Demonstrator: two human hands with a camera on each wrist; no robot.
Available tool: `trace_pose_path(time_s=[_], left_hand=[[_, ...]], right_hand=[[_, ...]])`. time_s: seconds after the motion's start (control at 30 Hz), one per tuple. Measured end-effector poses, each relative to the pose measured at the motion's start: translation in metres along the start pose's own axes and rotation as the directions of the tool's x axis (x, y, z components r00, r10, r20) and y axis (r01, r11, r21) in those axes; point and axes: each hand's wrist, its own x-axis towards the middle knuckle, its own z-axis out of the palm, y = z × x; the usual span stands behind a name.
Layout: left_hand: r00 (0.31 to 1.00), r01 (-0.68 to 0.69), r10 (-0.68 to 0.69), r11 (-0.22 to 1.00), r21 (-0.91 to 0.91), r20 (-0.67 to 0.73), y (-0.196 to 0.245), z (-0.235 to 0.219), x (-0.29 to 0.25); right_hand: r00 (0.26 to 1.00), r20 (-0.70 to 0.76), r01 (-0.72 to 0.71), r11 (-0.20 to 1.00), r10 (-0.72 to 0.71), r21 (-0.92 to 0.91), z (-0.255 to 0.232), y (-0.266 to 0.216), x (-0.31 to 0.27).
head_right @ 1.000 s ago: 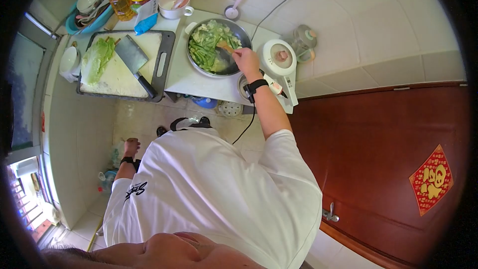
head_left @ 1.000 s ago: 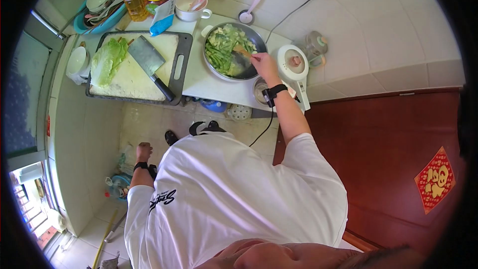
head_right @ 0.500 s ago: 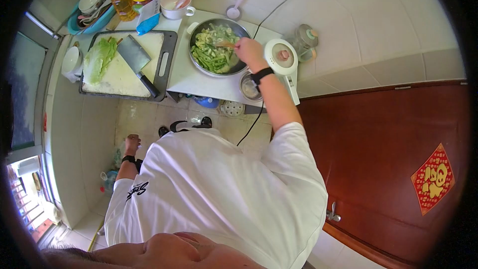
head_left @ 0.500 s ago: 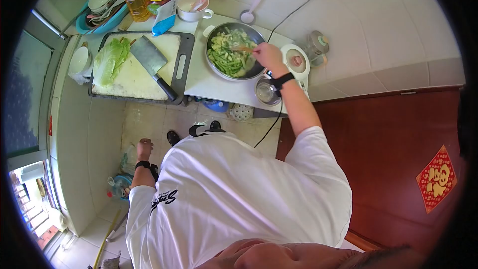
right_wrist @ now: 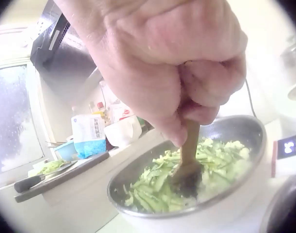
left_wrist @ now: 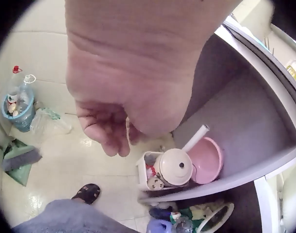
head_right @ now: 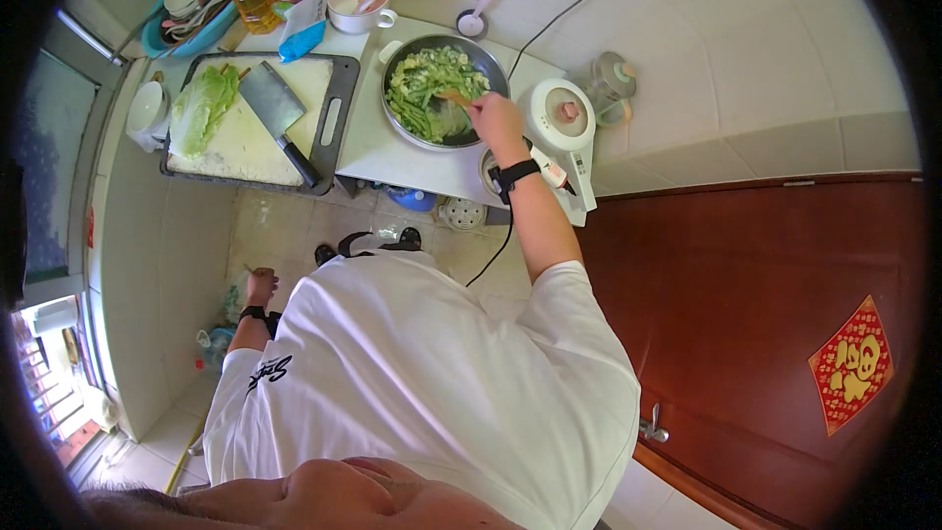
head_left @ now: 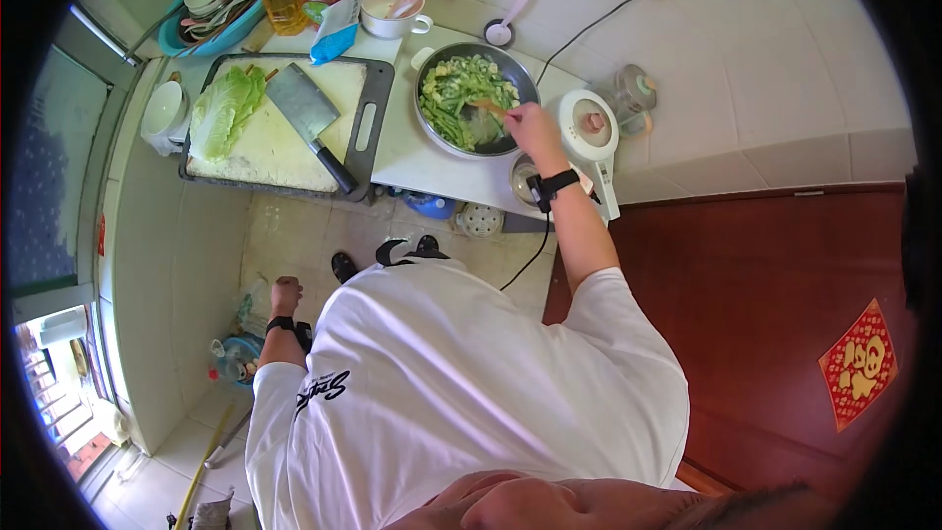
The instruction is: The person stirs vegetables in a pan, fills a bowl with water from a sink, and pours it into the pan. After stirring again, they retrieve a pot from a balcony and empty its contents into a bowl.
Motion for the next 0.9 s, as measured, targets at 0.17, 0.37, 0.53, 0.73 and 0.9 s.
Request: trace_pose_path(time_s=[0.17, 0.37, 0.53, 0.73, 0.9], left_hand=[[0.993, -0.115, 0.112, 0.992, -0.060, -0.042, 0.012, 0.006, 0.005], [0.999, -0.026, 0.026, 1.000, 0.002, 0.036, -0.005, 0.010, 0.011], [0.997, 0.049, -0.051, 0.998, 0.043, 0.051, -0.003, 0.004, 0.008], [0.993, -0.114, 0.111, 0.990, -0.079, -0.029, 0.014, 0.011, 0.001], [0.999, -0.049, 0.049, 0.998, -0.050, 0.000, 0.001, 0.014, -0.001]], right_hand=[[0.984, 0.176, -0.013, 0.992, 0.035, -0.123, -0.065, -0.008, 0.009], [0.910, 0.410, -0.002, 0.989, 0.062, -0.146, -0.029, -0.020, -0.026], [0.999, 0.040, -0.021, 0.997, 0.024, -0.074, 0.015, -0.022, -0.004], [0.997, 0.076, -0.003, 0.996, 0.010, -0.085, -0.055, -0.012, 0.023], [0.914, 0.369, 0.050, 0.854, 0.170, -0.518, -0.078, 0.024, 0.018]])
